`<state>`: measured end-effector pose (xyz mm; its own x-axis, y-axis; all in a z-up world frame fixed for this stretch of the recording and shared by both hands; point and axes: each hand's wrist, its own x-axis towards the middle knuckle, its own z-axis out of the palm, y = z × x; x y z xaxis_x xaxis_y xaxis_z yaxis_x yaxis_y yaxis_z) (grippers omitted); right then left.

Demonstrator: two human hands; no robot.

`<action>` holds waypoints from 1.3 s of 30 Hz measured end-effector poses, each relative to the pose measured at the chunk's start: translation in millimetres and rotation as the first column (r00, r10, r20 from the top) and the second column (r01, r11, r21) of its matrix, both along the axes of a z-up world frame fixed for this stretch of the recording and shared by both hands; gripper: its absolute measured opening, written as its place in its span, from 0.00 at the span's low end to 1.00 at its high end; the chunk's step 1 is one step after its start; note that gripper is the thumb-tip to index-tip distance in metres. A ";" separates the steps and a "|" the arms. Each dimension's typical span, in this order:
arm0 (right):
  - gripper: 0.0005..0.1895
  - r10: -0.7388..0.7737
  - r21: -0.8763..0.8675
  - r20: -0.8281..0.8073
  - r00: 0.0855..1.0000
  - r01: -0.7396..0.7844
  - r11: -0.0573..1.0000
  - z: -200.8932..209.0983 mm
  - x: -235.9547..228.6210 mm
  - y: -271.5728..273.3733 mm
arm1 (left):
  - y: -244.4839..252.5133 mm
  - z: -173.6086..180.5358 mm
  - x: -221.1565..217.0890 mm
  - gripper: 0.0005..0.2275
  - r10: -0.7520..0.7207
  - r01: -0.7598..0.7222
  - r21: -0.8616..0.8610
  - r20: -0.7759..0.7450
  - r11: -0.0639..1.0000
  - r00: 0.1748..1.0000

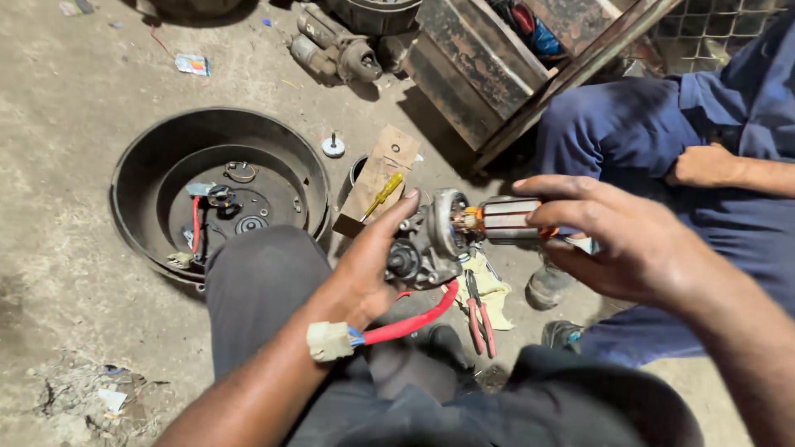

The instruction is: Assembling the armature and internal housing of an automotive starter motor.

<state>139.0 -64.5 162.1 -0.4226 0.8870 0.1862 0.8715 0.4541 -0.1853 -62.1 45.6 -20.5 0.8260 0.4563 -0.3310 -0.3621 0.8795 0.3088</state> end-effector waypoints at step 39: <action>0.54 -0.073 -0.177 -0.329 0.941 0.015 0.984 -17.6 1.8 13.4 | 9.2 -8.9 -3.8 0.18 0.135 -0.134 -0.029 0.026 0.991 0.991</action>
